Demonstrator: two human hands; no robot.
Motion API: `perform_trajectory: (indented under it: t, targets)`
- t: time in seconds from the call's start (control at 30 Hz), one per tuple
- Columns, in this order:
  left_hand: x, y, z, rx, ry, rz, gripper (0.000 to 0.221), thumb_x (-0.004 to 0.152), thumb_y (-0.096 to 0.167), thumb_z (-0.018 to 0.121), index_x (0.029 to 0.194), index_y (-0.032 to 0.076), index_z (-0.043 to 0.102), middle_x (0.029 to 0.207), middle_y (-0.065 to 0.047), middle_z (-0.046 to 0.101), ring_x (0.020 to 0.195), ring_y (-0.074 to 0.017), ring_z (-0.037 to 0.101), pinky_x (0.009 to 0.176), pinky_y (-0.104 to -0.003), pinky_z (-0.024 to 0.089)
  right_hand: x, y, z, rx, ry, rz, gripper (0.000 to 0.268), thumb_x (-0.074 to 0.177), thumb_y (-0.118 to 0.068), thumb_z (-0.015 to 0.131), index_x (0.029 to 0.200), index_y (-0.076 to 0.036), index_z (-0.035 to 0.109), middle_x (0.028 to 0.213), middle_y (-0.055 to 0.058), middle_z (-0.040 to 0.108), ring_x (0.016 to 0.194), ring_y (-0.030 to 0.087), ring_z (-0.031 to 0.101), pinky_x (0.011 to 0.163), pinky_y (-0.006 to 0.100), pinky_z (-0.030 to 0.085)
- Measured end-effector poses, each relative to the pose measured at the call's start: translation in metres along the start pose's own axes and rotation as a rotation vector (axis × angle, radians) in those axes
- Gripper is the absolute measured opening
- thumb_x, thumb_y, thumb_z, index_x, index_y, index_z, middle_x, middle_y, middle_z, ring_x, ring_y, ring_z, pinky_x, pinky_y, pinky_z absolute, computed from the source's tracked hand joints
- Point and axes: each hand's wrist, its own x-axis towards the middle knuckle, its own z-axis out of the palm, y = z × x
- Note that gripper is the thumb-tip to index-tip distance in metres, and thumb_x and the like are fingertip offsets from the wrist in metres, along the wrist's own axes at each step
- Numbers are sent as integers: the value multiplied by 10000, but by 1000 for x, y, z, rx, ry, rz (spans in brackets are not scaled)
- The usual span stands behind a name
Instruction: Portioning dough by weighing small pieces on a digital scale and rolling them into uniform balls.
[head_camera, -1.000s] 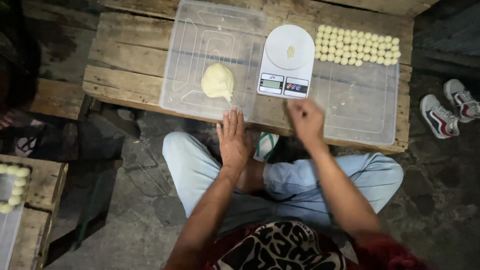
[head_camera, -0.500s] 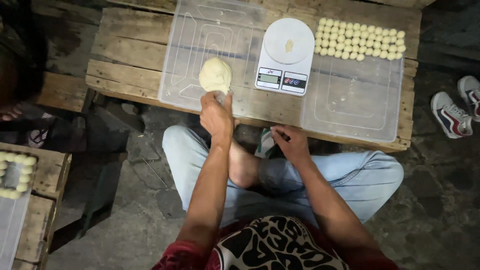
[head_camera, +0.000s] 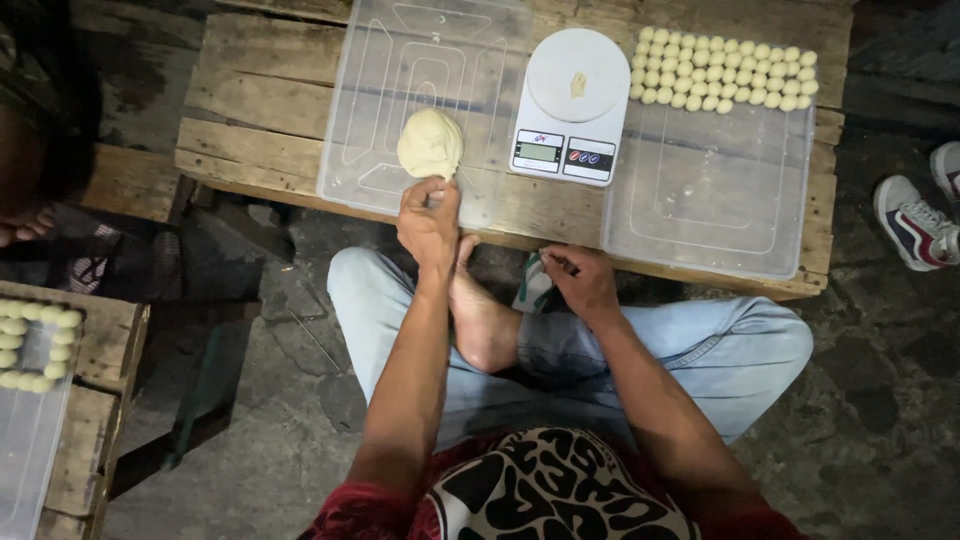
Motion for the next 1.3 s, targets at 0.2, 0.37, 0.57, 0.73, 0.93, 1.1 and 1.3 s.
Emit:
perform_trajectory:
  t: [0.2, 0.37, 0.57, 0.73, 0.93, 1.1, 1.3]
  targets:
    - [-9, 1, -11, -74, -125, 65, 163, 776, 437, 793, 895, 325, 794, 910, 72, 734, 981, -286, 734, 904, -450, 586, -1, 2, -1, -33, 8, 3, 145, 980, -160, 762, 1070, -51, 795, 848, 168, 758, 660, 233, 685, 546, 357, 560]
    - [-36, 26, -22, -124, -87, 341, 123, 839, 253, 823, 961, 256, 834, 854, -33, 759, 902, -273, 735, 856, -376, 580, 0, 8, 2, 18, 12, 89, 151, 982, -166, 747, 1074, -58, 798, 863, 177, 755, 664, 220, 659, 536, 368, 565]
    - [-22, 69, 36, -111, -138, 703, 134, 925, 193, 770, 1047, 161, 815, 933, -70, 775, 929, -313, 733, 866, -416, 580, 0, -6, 6, 48, 18, 127, 228, 984, -219, 725, 1113, -40, 782, 891, 271, 729, 802, 323, 686, 596, 461, 508]
    - [15, 87, 118, -54, -176, 718, 162, 825, 190, 831, 978, 169, 783, 858, -50, 757, 867, -314, 727, 828, -442, 579, -4, 4, 1, -63, -46, 143, 219, 929, -210, 764, 1110, -92, 798, 952, 202, 772, 792, 377, 723, 631, 474, 589]
    - [25, 108, 154, 160, -158, 810, 99, 839, 197, 751, 896, 149, 816, 924, -47, 711, 796, -277, 648, 764, -402, 531, 2, -27, -11, 95, -60, 117, 199, 865, -65, 732, 1050, 3, 760, 970, 51, 782, 652, 131, 619, 602, 255, 517]
    - [27, 102, 154, 188, -207, 832, 136, 866, 182, 745, 960, 138, 833, 973, -34, 707, 823, -245, 635, 760, -371, 531, 3, -19, -8, 126, -48, 60, 189, 851, -40, 734, 1033, 3, 765, 916, 47, 761, 600, 122, 550, 558, 245, 462]
    - [36, 95, 149, 22, -224, 749, 345, 856, 41, 720, 1200, 33, 705, 967, -103, 692, 806, -244, 697, 761, -357, 578, -1, -17, -3, 79, -54, 98, 205, 842, -73, 752, 1041, -32, 784, 864, 15, 781, 572, 107, 549, 537, 234, 463]
